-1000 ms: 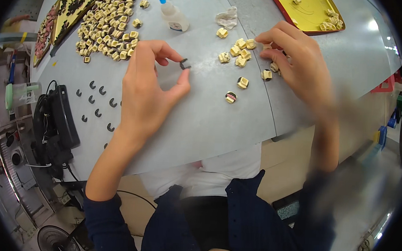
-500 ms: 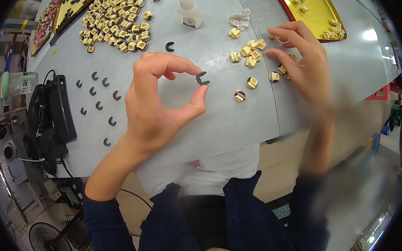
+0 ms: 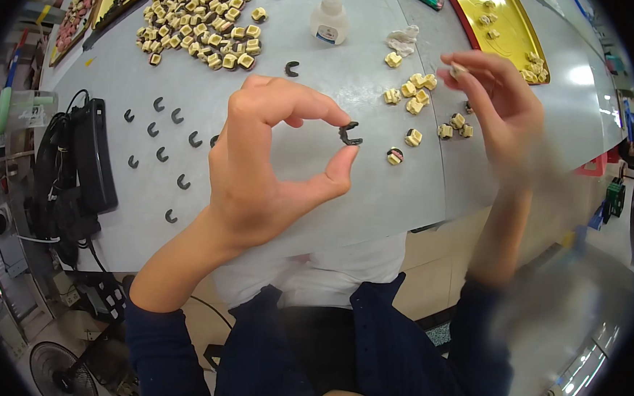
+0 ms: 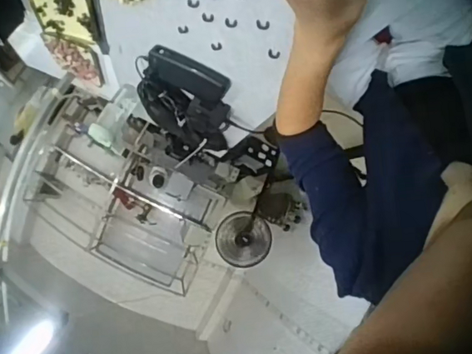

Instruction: The recorder applies glue to small black plastic pieces and then joins them with gold-colored plastic components on a factory workbench.

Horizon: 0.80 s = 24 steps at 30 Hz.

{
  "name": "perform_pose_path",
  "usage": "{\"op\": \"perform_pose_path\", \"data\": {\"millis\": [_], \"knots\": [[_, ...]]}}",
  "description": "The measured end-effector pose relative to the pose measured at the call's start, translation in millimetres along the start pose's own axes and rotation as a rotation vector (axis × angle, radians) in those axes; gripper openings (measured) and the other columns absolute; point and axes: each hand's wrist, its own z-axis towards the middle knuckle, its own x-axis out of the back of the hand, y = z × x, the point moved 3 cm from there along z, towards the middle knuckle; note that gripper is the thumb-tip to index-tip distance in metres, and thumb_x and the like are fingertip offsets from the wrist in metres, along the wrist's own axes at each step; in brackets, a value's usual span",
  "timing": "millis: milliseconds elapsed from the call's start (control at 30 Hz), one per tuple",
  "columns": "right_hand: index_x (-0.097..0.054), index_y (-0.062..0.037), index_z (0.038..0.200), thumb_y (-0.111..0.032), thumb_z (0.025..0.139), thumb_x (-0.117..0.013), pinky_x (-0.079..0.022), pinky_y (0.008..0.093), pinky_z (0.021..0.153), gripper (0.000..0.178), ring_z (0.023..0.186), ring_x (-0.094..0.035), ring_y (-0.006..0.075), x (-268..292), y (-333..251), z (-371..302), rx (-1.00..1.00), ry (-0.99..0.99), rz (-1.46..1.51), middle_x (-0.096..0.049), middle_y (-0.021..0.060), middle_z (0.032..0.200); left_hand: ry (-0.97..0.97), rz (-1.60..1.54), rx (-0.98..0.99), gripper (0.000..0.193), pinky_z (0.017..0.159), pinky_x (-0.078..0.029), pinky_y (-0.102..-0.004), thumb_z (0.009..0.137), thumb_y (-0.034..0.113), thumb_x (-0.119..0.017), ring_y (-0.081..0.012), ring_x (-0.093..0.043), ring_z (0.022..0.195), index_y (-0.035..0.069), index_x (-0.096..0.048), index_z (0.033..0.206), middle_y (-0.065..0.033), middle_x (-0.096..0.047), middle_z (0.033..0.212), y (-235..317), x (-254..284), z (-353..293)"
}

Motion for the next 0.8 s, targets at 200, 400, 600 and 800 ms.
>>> {"op": "perform_pose_path", "data": {"millis": [200, 400, 600, 800], "knots": [[-0.061, 0.0072, 0.108, 0.006, 0.087, -0.057, -0.054, 0.0267, 0.073, 0.022, 0.079, -0.063, 0.0191, -38.6, -21.0, -24.7, -0.030, 0.057, 0.405, -0.062, 0.0158, 0.102, -0.035, -0.072, -0.019, 0.065, 0.067, -0.043, -0.0287, 0.063, -0.005, -0.079, -0.0189, -0.057, 0.083, 0.009, -0.036, 0.109, -0.0111, -0.065, 0.093, 5.6, 5.9, 0.7], [-0.061, 0.0061, 0.101, 0.003, 0.083, -0.064, -0.054, 0.0290, 0.065, 0.018, 0.074, -0.065, 0.0205, -60.8, -31.6, -35.9, -0.169, -0.012, 0.640, -0.063, 0.0182, 0.094, -0.054, -0.085, -0.032, 0.065, 0.073, -0.044, -0.0308, 0.061, -0.006, -0.079, -0.0199, -0.058, 0.083, 0.009, -0.037, 0.108, -0.0111, -0.065, 0.092, 8.6, 4.7, -0.3], [-0.063, 0.0081, 0.101, 0.006, 0.082, -0.066, -0.055, 0.0280, 0.070, 0.019, 0.081, -0.065, 0.0196, -60.4, -27.4, -39.6, -0.184, 0.000, 0.697, -0.064, 0.0175, 0.096, -0.060, -0.093, -0.069, 0.060, 0.075, -0.046, -0.0315, 0.061, -0.006, -0.080, -0.0212, -0.059, 0.081, 0.007, -0.043, 0.106, -0.0091, -0.066, 0.090, 10.2, -0.5, -1.0], [-0.062, 0.0066, 0.100, -0.002, 0.083, -0.068, -0.056, 0.0309, 0.071, 0.020, 0.084, -0.066, 0.0217, -62.3, -33.7, -44.3, -0.298, -0.030, 0.728, -0.065, 0.0206, 0.097, -0.044, -0.101, -0.076, 0.058, 0.072, -0.048, -0.0311, 0.060, -0.006, -0.080, -0.0221, -0.061, 0.080, 0.006, -0.047, 0.106, -0.0069, -0.066, 0.089, 11.4, -1.5, -0.6]]}}
